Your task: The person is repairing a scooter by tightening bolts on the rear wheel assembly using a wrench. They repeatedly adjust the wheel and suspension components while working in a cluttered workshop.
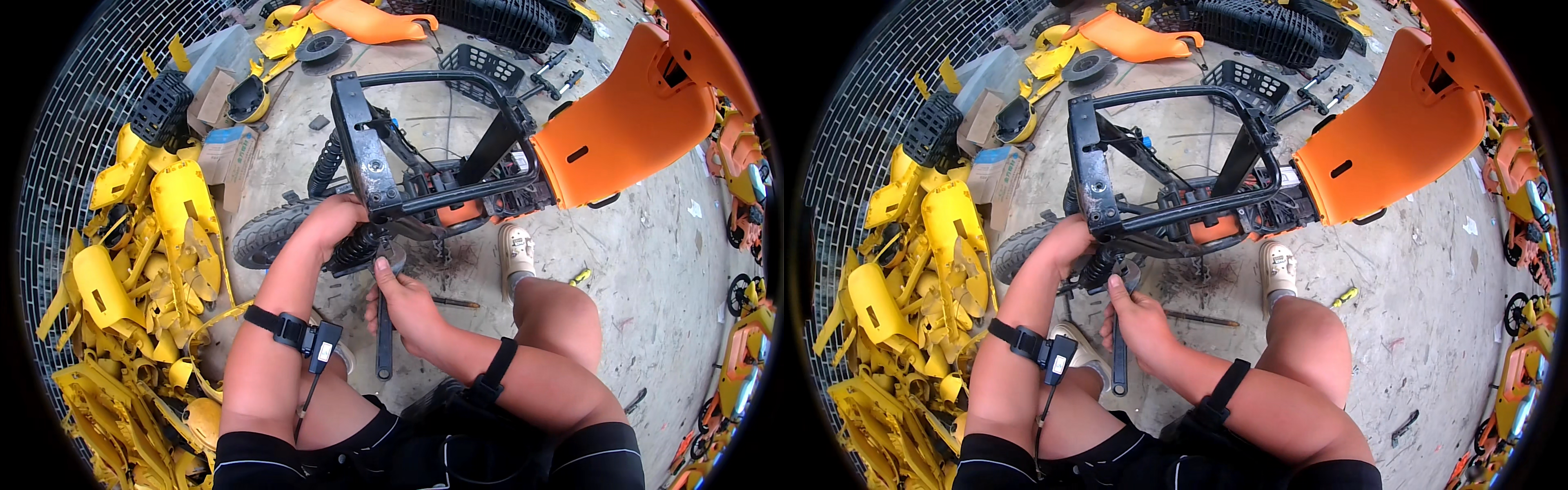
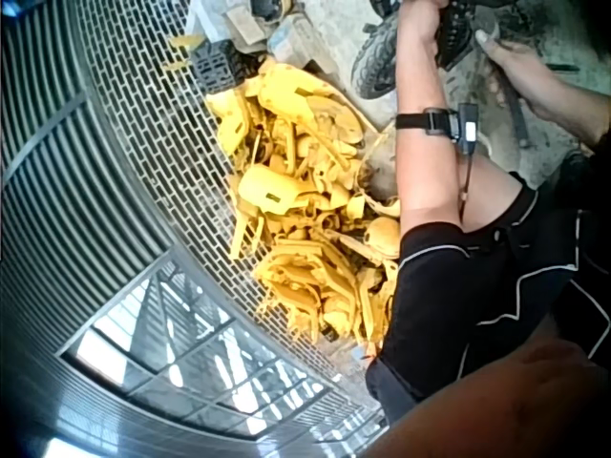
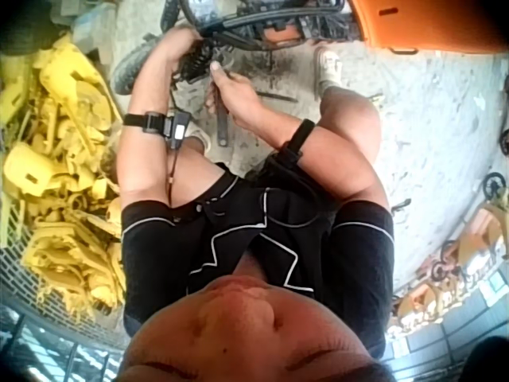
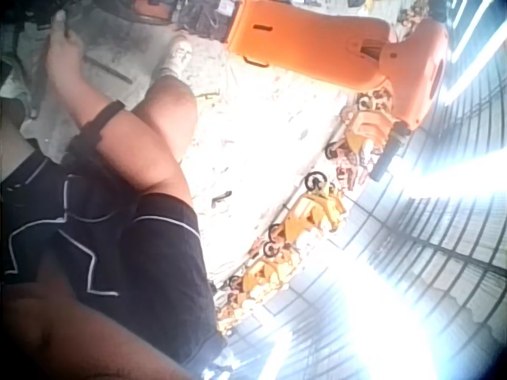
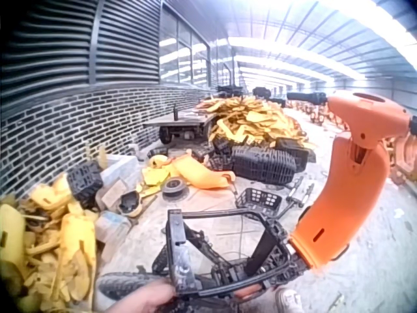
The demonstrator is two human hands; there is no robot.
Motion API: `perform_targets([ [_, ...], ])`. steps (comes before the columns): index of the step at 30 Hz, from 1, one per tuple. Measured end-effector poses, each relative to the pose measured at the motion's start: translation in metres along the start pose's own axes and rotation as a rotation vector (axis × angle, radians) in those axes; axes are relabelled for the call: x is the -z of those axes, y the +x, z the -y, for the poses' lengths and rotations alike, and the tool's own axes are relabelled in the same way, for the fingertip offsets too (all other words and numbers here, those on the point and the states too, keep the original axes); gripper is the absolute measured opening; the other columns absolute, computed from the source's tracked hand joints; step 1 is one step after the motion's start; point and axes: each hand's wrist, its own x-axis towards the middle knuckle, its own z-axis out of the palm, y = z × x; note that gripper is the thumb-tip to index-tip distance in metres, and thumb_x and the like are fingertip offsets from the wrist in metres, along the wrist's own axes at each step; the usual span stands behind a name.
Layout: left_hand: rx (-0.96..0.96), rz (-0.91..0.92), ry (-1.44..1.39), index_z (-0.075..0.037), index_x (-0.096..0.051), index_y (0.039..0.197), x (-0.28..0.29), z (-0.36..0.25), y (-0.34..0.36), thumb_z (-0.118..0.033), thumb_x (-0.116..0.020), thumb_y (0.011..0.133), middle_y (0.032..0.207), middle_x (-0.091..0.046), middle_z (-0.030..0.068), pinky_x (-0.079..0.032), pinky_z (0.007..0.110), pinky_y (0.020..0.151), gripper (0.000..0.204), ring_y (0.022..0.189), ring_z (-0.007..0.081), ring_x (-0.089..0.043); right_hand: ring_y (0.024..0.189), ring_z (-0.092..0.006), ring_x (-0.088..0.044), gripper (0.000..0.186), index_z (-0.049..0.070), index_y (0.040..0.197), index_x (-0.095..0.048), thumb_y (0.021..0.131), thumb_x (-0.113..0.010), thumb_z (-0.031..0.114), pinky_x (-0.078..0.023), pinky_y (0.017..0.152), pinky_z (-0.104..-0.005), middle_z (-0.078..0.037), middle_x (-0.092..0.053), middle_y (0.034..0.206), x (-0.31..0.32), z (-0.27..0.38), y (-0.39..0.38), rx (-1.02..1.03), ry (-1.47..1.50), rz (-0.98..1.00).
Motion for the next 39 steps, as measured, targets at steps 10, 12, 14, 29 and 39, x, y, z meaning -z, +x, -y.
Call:
perform_targets([
  [10,-0.033,0.054,0.075,-0.003,-0.071,0.106,0.004,0.001,-0.003,-0.015,-0.062,0.088,0.096,-0.071,0.0039,-0.047,0.032,0.081,0.023,0.086,0.0161,-0.062,0.069,-0.0249,-0.067,0.048,0.003,0.097,-0.057,0.107,-0.045,0.049,-0.055,0.067,-0.0377,-0.013,-0.067,0.079,-0.002,0.000,-0.003,-0.021,0.069,0.066],
  [12,-0.039,0.033,0.053,-0.002,-0.072,0.105,0.002,0.001,-0.004,-0.014,-0.063,0.088,0.090,-0.069,0.0021,-0.043,0.029,0.072,0.023,0.078,0.0129,-0.058,0.064,-0.0237,-0.065,0.049,0.002,0.099,-0.056,0.106,-0.047,0.049,-0.054,0.063,-0.0372,-0.012,-0.066,0.076,-0.003,0.001,-0.003,-0.032,0.116,0.070],
  [14,-0.039,0.022,0.048,-0.002,-0.073,0.105,0.000,-0.003,-0.007,-0.014,-0.063,0.089,0.087,-0.068,0.0013,-0.041,0.028,0.067,0.023,0.075,0.0113,-0.056,0.062,-0.0232,-0.065,0.049,0.001,0.100,-0.056,0.106,-0.048,0.048,-0.053,0.061,-0.0367,-0.012,-0.066,0.075,-0.003,0.004,-0.005,-0.033,0.112,0.069],
  [29,-0.033,0.042,0.070,-0.001,-0.071,0.103,0.003,0.000,-0.004,-0.014,-0.063,0.087,0.094,-0.071,0.0054,-0.048,0.032,0.080,0.021,0.083,0.0168,-0.064,0.070,-0.0262,-0.068,0.041,0.000,0.103,-0.059,0.109,-0.041,0.037,-0.056,0.068,-0.0386,-0.015,-0.069,0.082,0.007,0.003,-0.004,0.008,0.047,0.125],
  [39,-0.036,0.037,0.063,-0.001,-0.071,0.109,0.002,0.000,-0.003,-0.016,-0.064,0.088,0.099,-0.073,0.0074,-0.049,0.033,0.084,0.026,0.087,0.0180,-0.066,0.063,-0.0257,-0.067,0.050,0.000,0.099,-0.058,0.107,-0.045,0.048,-0.055,0.065,-0.0378,-0.015,-0.068,0.078,0.007,0.005,-0.002,0.003,0.005,0.115],
])
